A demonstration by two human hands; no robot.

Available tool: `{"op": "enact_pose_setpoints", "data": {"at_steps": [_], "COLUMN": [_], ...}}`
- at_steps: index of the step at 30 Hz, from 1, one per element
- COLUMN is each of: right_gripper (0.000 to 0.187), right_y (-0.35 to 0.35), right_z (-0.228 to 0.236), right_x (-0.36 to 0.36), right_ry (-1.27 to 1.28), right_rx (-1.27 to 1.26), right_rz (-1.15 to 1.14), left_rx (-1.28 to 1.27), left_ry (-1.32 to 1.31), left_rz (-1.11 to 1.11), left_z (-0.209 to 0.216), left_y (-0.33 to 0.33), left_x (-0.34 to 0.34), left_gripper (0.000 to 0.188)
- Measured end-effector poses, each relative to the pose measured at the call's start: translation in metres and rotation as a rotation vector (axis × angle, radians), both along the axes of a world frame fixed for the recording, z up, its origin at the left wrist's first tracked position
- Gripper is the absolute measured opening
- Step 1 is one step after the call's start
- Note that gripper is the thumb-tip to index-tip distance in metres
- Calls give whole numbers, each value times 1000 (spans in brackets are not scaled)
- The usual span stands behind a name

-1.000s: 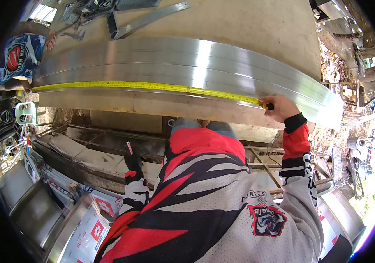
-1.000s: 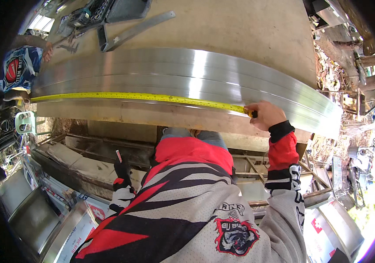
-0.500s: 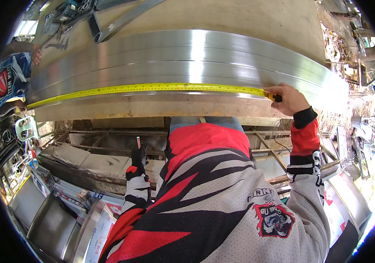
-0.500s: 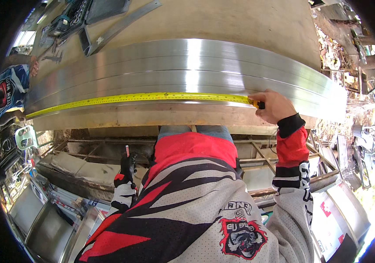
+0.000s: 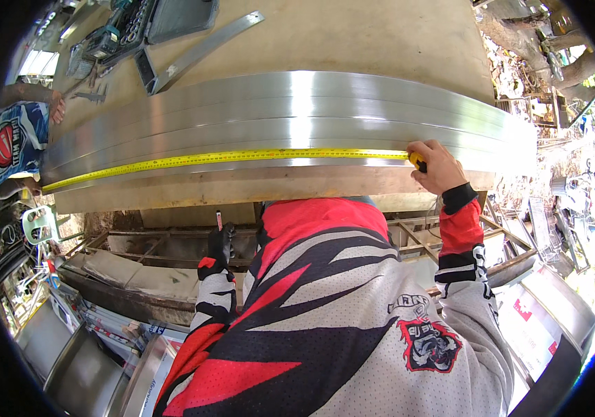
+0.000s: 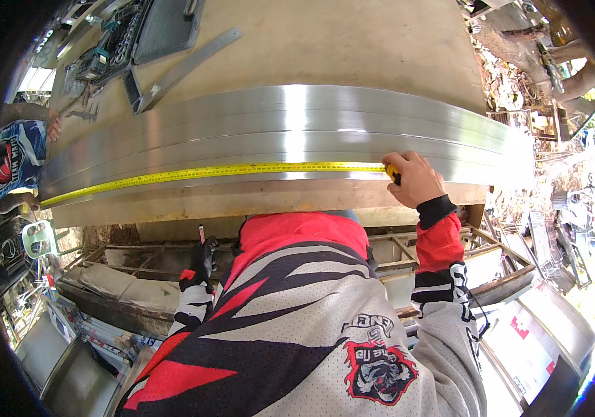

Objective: The person marks a curved metal sheet with a marker and square, measures it with a tape measure, and marks points. They then use a center punch and hammer to create indentations at the marked points and drill holes at those locations.

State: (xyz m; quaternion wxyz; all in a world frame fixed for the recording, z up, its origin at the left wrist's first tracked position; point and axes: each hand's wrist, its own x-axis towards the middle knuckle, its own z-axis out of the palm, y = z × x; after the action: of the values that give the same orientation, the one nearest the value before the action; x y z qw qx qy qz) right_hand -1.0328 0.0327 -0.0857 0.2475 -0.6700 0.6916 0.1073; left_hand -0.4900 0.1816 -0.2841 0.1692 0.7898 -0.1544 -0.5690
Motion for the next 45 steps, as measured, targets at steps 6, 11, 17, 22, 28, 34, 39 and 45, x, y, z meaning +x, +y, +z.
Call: {"op": "enact_pose_setpoints", "data": {"at_steps": [6, 11, 17, 22, 28, 34, 39, 45], "right_gripper": [47, 49, 50, 50, 48, 51, 46, 44], "right_y": [2, 9, 12, 10, 5, -1, -19, -36], "right_z": [-1, -4, -6, -5, -9, -13, 1, -9], "right_x": [4, 8, 8, 6, 1, -4, -20, -63], "right_ry": [15, 18, 15, 10, -22, -27, -114, -534], "right_rx": [-17, -76, -103, -78, -75, -27, -32, -126], "right_rz": [-23, -46, -55, -56, -24, 1, 15, 160], "left_rx": [115, 181, 200, 207, 213, 120, 161, 4], "left_ry": [-49, -28, 0, 7, 42, 34, -93, -538], "left_rz": [-26, -131, -80, -73, -75, -135, -419, -1333], "left_z": [3, 3, -2, -3, -5, -14, 64, 121], "left_y": [-6, -3, 2, -6, -8, -19, -8, 63], "left_x": [-12, -18, -25, -27, -25, -14, 3, -6], "left_gripper": [34, 42, 43, 45, 46, 46, 46, 37]}}
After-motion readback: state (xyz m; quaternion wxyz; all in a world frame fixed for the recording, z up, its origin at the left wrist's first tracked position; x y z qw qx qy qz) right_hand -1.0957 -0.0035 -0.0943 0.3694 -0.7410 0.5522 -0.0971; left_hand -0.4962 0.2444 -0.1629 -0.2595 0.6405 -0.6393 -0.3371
